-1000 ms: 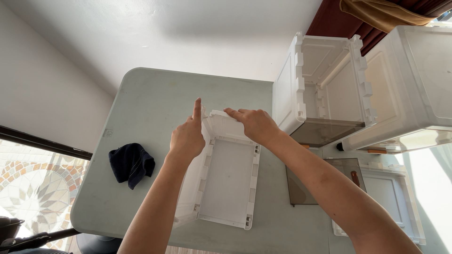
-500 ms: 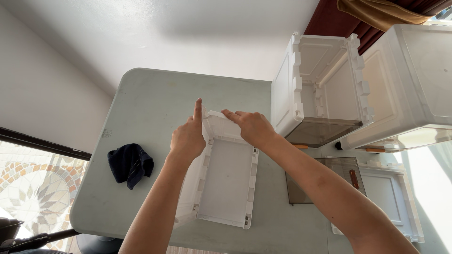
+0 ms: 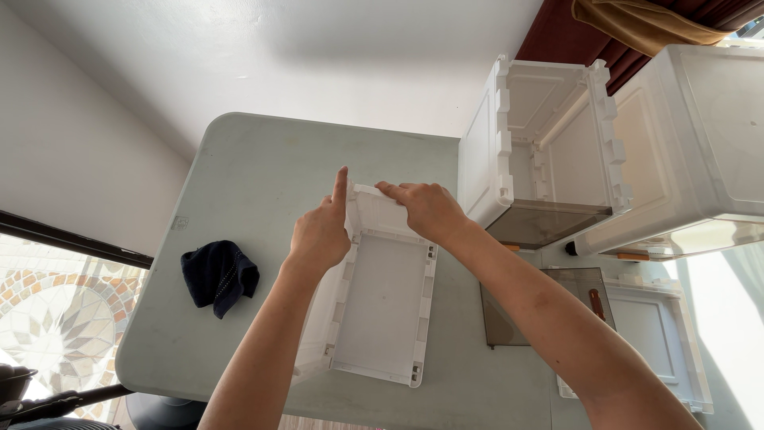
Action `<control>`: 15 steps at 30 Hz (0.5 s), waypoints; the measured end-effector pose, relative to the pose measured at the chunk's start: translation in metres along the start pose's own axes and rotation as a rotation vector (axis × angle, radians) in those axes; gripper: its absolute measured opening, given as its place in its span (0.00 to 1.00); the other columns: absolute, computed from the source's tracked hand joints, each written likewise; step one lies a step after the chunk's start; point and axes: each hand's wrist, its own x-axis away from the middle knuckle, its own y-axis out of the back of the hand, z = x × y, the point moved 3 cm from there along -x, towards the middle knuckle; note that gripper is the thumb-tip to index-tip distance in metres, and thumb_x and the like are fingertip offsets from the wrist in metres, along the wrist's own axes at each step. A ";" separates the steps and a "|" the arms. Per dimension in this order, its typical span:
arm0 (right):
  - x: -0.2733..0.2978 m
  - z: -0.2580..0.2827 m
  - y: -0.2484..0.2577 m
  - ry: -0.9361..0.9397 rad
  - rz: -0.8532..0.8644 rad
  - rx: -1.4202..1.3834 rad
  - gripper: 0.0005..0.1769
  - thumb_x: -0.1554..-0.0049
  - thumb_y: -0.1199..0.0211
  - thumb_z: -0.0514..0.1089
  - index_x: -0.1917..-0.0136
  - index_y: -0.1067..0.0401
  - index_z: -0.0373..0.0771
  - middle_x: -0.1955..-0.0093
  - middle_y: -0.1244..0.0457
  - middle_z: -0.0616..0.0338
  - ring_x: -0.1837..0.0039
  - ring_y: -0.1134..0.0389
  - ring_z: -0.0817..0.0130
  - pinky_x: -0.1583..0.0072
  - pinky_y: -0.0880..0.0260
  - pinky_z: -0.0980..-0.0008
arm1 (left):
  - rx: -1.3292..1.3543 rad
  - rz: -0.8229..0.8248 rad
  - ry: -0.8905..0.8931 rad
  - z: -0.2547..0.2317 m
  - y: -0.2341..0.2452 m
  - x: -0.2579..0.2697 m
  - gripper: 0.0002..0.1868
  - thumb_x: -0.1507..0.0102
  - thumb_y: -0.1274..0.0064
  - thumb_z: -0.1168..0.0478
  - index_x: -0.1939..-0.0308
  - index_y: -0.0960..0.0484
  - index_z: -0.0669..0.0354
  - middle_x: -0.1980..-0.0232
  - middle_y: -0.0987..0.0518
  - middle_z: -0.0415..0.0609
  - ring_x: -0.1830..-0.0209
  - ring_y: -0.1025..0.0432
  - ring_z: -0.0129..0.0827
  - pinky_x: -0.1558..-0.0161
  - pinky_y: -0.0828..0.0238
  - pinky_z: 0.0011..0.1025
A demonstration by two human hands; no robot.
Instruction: The person assembles a white plastic storage cabinet by hand on a table. They connect side panels to a base, attach a translucent drawer front, and then place the completed unit next to another similar cabinet.
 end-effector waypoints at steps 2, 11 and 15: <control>0.001 0.000 0.001 -0.013 0.008 -0.016 0.36 0.47 0.49 0.24 0.31 0.30 0.52 0.49 0.28 0.59 0.54 0.26 0.64 0.54 0.24 0.64 | -0.005 0.001 -0.005 -0.001 0.000 0.000 0.59 0.44 0.49 0.76 0.18 0.69 0.47 0.43 0.22 0.54 0.57 0.21 0.47 0.57 0.21 0.41; -0.001 0.001 0.000 -0.007 0.012 -0.013 0.37 0.48 0.48 0.24 0.31 0.30 0.52 0.50 0.28 0.59 0.54 0.26 0.64 0.54 0.24 0.63 | 0.010 0.005 -0.046 0.002 0.000 -0.002 0.59 0.44 0.49 0.75 0.19 0.69 0.47 0.42 0.23 0.55 0.57 0.21 0.46 0.57 0.22 0.40; -0.003 -0.002 -0.002 -0.031 0.039 -0.008 0.37 0.49 0.48 0.23 0.32 0.29 0.52 0.51 0.27 0.61 0.54 0.26 0.65 0.55 0.24 0.63 | 0.028 -0.012 -0.069 0.003 0.001 -0.002 0.58 0.45 0.50 0.76 0.19 0.67 0.48 0.43 0.23 0.56 0.59 0.21 0.46 0.59 0.21 0.40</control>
